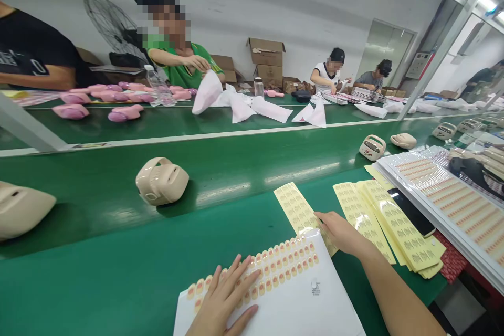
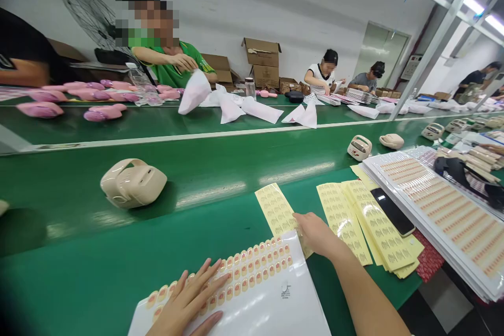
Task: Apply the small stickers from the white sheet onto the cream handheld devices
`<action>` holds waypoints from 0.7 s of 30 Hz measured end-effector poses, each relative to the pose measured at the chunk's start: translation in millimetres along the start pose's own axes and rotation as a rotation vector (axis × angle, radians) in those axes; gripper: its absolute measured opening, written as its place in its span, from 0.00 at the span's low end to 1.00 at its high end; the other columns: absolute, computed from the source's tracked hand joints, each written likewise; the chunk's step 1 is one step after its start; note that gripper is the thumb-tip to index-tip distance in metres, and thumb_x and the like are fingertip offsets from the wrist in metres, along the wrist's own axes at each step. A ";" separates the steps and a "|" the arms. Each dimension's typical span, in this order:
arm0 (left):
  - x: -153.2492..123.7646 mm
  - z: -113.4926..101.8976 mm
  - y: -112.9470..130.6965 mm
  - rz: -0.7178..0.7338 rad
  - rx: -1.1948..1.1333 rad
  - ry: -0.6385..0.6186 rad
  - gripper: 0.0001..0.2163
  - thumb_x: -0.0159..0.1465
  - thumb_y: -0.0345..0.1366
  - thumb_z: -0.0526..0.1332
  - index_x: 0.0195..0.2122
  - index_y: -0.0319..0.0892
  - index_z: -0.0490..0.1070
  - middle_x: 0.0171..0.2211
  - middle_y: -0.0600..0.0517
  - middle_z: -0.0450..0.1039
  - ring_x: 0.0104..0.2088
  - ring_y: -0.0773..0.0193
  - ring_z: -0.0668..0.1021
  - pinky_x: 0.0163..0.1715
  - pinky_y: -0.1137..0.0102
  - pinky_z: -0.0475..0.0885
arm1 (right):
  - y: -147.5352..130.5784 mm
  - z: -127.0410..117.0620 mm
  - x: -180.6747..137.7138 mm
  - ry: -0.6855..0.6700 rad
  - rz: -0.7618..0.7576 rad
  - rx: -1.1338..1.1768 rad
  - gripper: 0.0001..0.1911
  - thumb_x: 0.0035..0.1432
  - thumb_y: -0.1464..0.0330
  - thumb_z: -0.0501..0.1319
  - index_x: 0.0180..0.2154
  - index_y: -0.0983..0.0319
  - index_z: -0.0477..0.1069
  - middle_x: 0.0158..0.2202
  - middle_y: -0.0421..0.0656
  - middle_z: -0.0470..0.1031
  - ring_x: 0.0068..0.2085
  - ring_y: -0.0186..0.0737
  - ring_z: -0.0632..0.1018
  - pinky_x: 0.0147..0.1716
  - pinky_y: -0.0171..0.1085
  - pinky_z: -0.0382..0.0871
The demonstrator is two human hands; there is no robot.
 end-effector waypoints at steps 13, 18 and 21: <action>-1.6 7.8 -1.9 0.094 0.024 -0.056 0.25 0.63 0.39 0.50 0.62 0.54 0.48 0.60 0.49 0.60 0.59 0.50 0.63 0.52 0.47 0.62 | -37.3 18.9 -26.6 -0.054 -0.089 -0.146 0.15 0.58 0.69 0.55 0.46 0.64 0.71 0.48 0.50 0.71 0.51 0.47 0.71 0.49 0.43 0.67; 5.6 0.9 6.1 0.071 0.029 -0.146 0.24 0.63 0.39 0.52 0.61 0.52 0.52 0.59 0.47 0.62 0.58 0.50 0.63 0.52 0.48 0.62 | -40.8 58.0 -53.2 -0.008 -0.147 -0.250 0.13 0.55 0.75 0.57 0.43 0.65 0.73 0.55 0.53 0.67 0.49 0.52 0.71 0.48 0.47 0.68; 5.2 -3.3 8.3 0.072 0.011 -0.134 0.23 0.63 0.38 0.53 0.60 0.50 0.56 0.58 0.45 0.64 0.58 0.48 0.63 0.52 0.46 0.61 | -36.3 64.8 -58.0 0.061 -0.158 -0.195 0.11 0.56 0.75 0.55 0.36 0.63 0.75 0.49 0.50 0.71 0.46 0.49 0.73 0.44 0.45 0.70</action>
Point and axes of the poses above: each hand's wrist, its own x-axis towards the middle knuckle, its own z-axis out of the palm, y = z × x, the point moved 10 cm from there along x, towards the middle knuckle
